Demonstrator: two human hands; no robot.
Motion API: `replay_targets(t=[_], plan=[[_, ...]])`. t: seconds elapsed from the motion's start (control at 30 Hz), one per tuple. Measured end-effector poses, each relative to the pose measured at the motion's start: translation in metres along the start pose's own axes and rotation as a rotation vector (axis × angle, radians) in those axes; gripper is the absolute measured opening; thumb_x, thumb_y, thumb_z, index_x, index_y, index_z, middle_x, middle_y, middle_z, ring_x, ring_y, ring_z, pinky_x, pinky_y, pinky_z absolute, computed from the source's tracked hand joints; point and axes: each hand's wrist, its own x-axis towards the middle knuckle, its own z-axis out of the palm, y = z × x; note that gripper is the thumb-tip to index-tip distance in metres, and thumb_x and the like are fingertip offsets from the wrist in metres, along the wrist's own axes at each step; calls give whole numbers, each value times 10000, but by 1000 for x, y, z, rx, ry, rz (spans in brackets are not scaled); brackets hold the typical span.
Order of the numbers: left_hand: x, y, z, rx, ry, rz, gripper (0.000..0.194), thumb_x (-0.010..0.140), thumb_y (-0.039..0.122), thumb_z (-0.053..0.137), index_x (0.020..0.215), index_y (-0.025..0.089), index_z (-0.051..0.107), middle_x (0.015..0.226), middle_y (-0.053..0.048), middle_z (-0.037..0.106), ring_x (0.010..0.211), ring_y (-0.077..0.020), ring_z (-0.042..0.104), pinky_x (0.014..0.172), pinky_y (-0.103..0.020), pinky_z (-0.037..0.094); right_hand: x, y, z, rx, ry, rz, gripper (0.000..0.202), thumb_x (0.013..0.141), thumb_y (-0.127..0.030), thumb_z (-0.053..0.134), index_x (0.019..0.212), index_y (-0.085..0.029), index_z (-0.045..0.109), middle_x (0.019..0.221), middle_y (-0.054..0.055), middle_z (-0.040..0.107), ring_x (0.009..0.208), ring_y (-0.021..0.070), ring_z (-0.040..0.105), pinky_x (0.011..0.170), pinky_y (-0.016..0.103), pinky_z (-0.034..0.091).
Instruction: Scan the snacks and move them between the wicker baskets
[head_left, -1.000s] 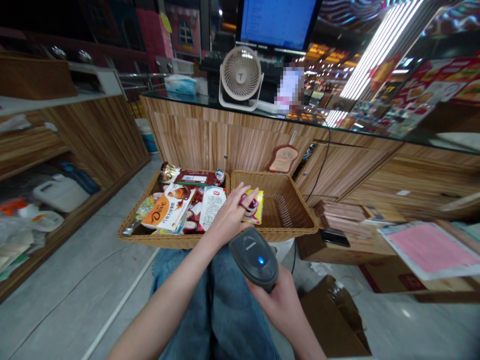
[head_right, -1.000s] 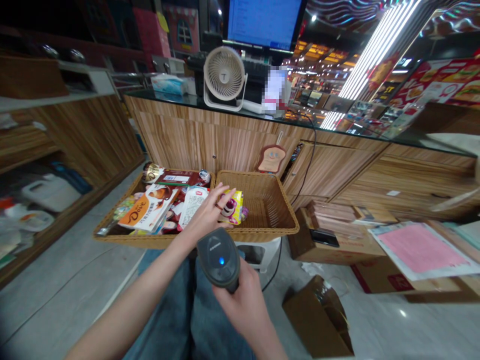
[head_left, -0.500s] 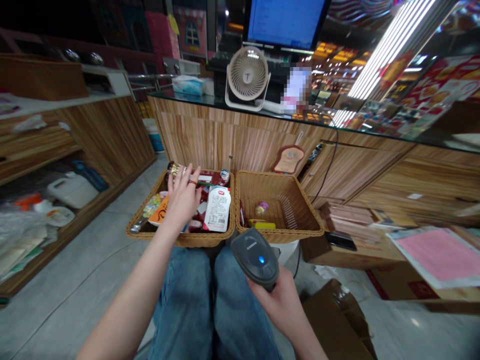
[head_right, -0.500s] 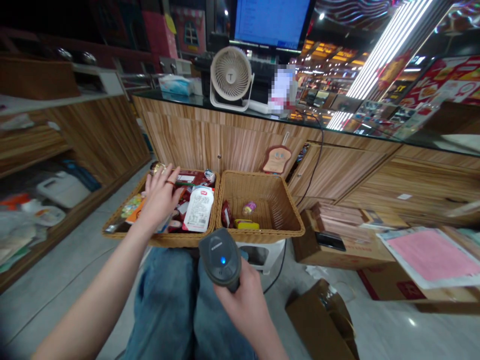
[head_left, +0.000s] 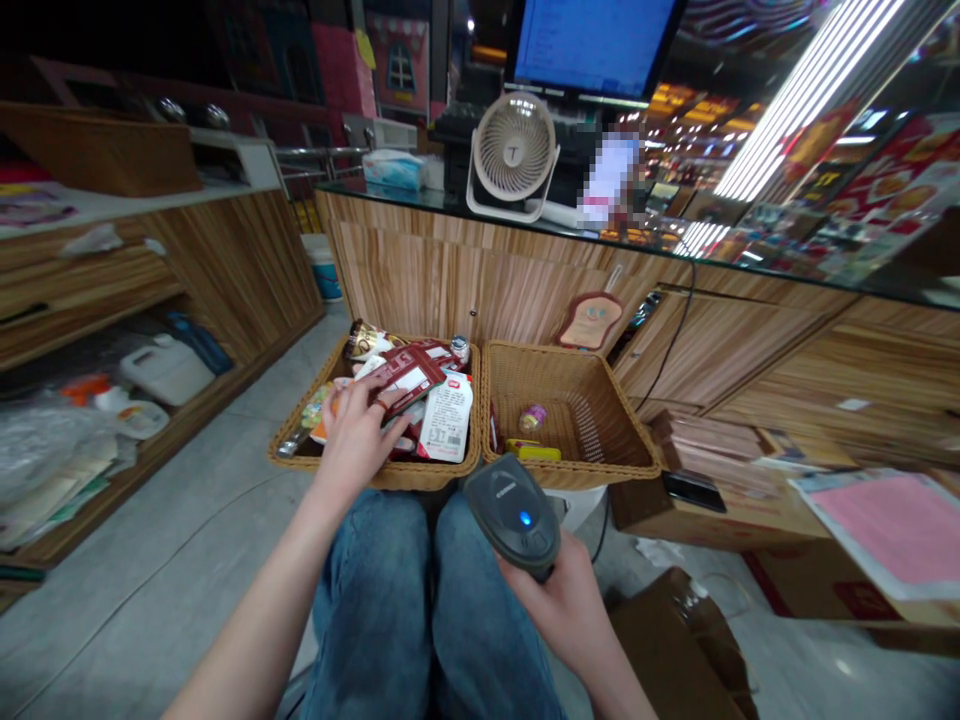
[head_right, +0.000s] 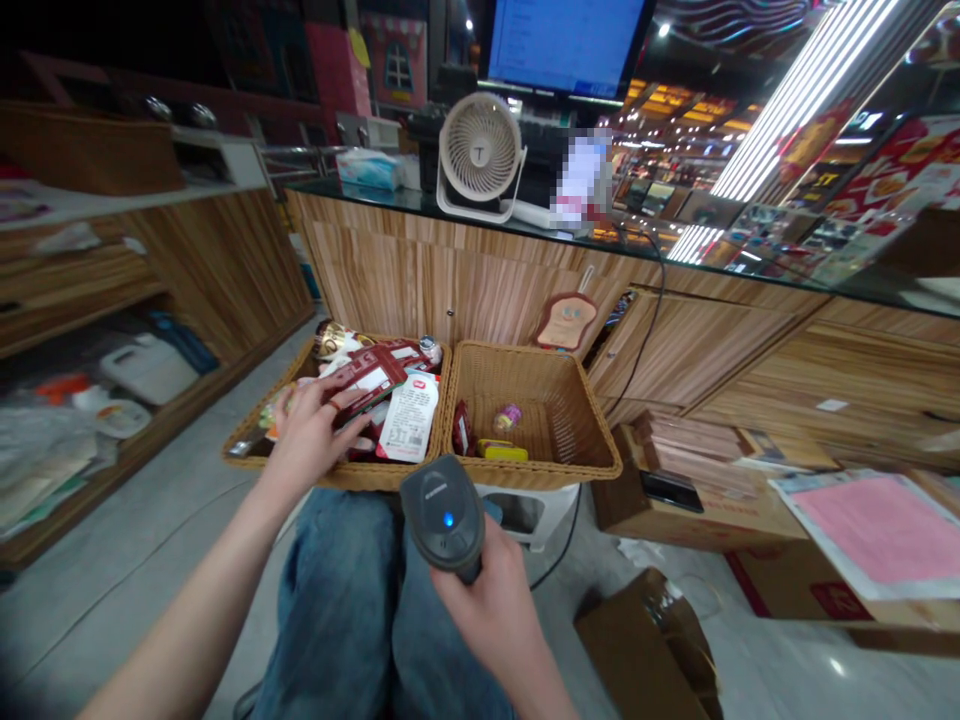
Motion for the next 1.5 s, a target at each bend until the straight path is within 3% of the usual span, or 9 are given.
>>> replay_targets(t=[0.2,0.43,0.57,0.8,1.13,1.5], plan=[[-2,-22,-7,-112,-95,-139,623,897,560,742,1430,265,615,1606,-179,523,1499,-423,445,1246,-677,237,2,-3,0,-13,9,0,72,863,-228,646,801,-199,668,717,25,711,649,203,675,645,267,558],[14,-36,-10,-107,-177,-146,857,801,586,818,1513,229,500,1476,-194,619,1398,-413,517,1241,-673,231,4,-5,6,4,-35,22,66,868,-230,656,824,-192,688,759,38,741,681,214,682,660,274,552],[12,-25,-11,-82,-107,-138,903,746,522,866,1520,242,494,1454,-181,599,1380,-417,525,1221,-641,294,7,-5,12,36,-89,31,38,875,-214,661,861,-193,689,790,33,745,711,212,687,680,272,550],[-10,0,-6,-14,143,73,909,847,292,800,1632,308,341,1558,-156,509,1521,-385,438,1308,-648,168,15,-10,23,82,-205,48,86,973,-274,646,973,-204,696,869,30,768,793,216,717,775,284,567],[-12,-3,-6,-83,148,103,909,864,254,809,1629,308,321,1575,-162,534,1547,-371,445,1326,-665,131,29,-10,44,49,-234,114,149,940,-275,621,1050,-190,675,922,60,795,848,257,758,763,299,537],[-12,-4,-1,-81,149,82,889,845,281,840,1598,287,368,1560,-164,568,1531,-374,471,1337,-641,129,29,-12,43,85,-270,130,161,905,-249,625,1041,-191,689,918,55,795,837,251,747,754,298,533]])
